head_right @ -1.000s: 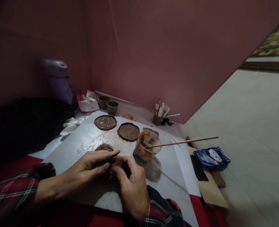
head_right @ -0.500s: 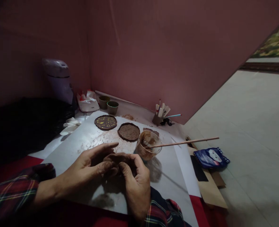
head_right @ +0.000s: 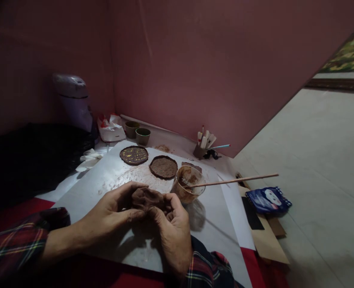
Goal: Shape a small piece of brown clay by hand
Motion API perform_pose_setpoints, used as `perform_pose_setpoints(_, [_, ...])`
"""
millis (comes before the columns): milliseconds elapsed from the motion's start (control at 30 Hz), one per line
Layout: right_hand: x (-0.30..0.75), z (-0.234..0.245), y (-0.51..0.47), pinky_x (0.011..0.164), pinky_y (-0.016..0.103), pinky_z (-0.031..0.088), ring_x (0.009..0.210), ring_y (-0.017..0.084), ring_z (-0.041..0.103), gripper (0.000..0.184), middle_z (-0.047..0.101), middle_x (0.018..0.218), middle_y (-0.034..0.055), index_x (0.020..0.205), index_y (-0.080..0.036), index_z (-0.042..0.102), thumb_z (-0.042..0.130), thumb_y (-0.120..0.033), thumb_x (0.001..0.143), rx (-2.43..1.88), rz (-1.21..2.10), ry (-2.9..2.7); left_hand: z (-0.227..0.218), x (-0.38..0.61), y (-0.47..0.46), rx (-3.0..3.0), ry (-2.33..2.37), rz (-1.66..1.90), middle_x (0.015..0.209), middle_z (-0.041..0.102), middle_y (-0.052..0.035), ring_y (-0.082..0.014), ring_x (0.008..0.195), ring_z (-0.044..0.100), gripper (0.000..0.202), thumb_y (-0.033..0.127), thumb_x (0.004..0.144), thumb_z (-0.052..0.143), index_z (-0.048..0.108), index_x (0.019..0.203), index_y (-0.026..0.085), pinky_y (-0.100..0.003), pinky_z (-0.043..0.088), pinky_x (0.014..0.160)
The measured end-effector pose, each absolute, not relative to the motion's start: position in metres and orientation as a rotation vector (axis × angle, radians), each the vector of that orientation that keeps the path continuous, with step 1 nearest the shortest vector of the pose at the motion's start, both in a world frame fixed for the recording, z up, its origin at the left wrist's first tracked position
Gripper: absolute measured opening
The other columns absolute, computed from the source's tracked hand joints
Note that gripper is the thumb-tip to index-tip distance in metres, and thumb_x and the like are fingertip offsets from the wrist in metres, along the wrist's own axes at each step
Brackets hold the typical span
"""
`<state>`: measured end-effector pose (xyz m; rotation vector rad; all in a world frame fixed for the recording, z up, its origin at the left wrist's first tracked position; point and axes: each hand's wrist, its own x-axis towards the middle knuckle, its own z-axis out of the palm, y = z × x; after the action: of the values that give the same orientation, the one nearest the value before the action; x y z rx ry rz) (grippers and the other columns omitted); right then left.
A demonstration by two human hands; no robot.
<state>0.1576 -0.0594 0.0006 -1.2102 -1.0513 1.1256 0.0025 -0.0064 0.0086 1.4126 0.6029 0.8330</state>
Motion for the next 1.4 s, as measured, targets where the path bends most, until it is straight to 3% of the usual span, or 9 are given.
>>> perform_pose_setpoints(233, [0.16, 0.001, -0.061, 0.075, 0.025, 0.049, 0.085, 0.017, 0.063, 0.024, 0.069, 0.09, 0.0018, 0.095, -0.021, 0.062, 0.067, -0.038, 0.079, -1.199, 1.063, -1.184, 0.012, 0.002, -0.003, 1.312, 0.582, 0.828, 0.105, 0.069, -0.008, -0.0229, 0.096, 0.064, 0.028, 0.021, 0.079, 0.067, 0.059, 0.105, 0.016, -0.033, 0.049, 0.083])
perform_pose_setpoints(400, [0.163, 0.0, -0.062, 0.069, 0.025, 0.048, 0.075, 0.016, 0.061, 0.029, 0.067, 0.085, 0.0033, 0.098, -0.019, 0.063, 0.054, -0.045, 0.087, -1.188, 1.013, -1.251, 0.014, -0.002, 0.002, 1.211, 0.62, 0.88, 0.102, 0.07, -0.0062, -0.0207, 0.095, 0.063, 0.034, 0.019, 0.074, 0.072, 0.06, 0.106, 0.015, -0.03, 0.047, 0.084])
perform_pose_setpoints(667, [0.162, 0.001, -0.06, 0.063, 0.023, 0.047, 0.069, 0.014, 0.059, 0.019, 0.066, 0.076, 0.0001, 0.084, -0.019, 0.064, 0.07, -0.036, 0.076, -1.152, 1.078, -1.138, 0.011, -0.003, 0.004, 1.173, 0.48, 0.771, 0.097, 0.07, -0.0063, -0.0209, 0.091, 0.064, 0.035, 0.02, 0.074, 0.071, 0.064, 0.108, 0.015, -0.03, 0.046, 0.082])
perform_pose_setpoints(967, [0.162, 0.0, -0.061, 0.06, 0.021, 0.044, 0.064, 0.011, 0.056, 0.021, 0.061, 0.068, -0.0039, 0.075, -0.02, 0.061, 0.077, -0.031, 0.068, -1.129, 1.112, -1.127, 0.011, -0.007, 0.003, 1.225, 0.543, 0.687, 0.103, 0.07, -0.0068, -0.023, 0.097, 0.063, 0.041, 0.021, 0.071, 0.072, 0.064, 0.111, 0.016, -0.032, 0.047, 0.084])
perform_pose_setpoints(1133, [0.161, 0.0, -0.061, 0.067, 0.023, 0.047, 0.074, 0.014, 0.061, 0.024, 0.066, 0.078, -0.0017, 0.086, -0.021, 0.062, 0.077, -0.027, 0.068, -1.19, 1.109, -1.134, 0.014, -0.007, 0.001, 1.418, 0.69, 0.713, 0.112, 0.068, -0.0083, -0.0258, 0.103, 0.061, 0.048, 0.021, 0.073, 0.069, 0.061, 0.12, 0.015, -0.034, 0.046, 0.089])
perform_pose_setpoints(1400, [0.158, 0.002, -0.062, 0.073, 0.025, 0.049, 0.082, 0.017, 0.064, 0.023, 0.071, 0.088, 0.0017, 0.095, -0.02, 0.064, 0.071, -0.028, 0.074, -1.269, 1.091, -1.185, 0.013, -0.006, -0.001, 1.695, 0.737, 0.729, 0.111, 0.069, -0.0102, -0.0239, 0.098, 0.062, 0.047, 0.019, 0.078, 0.062, 0.059, 0.124, 0.011, -0.035, 0.047, 0.089])
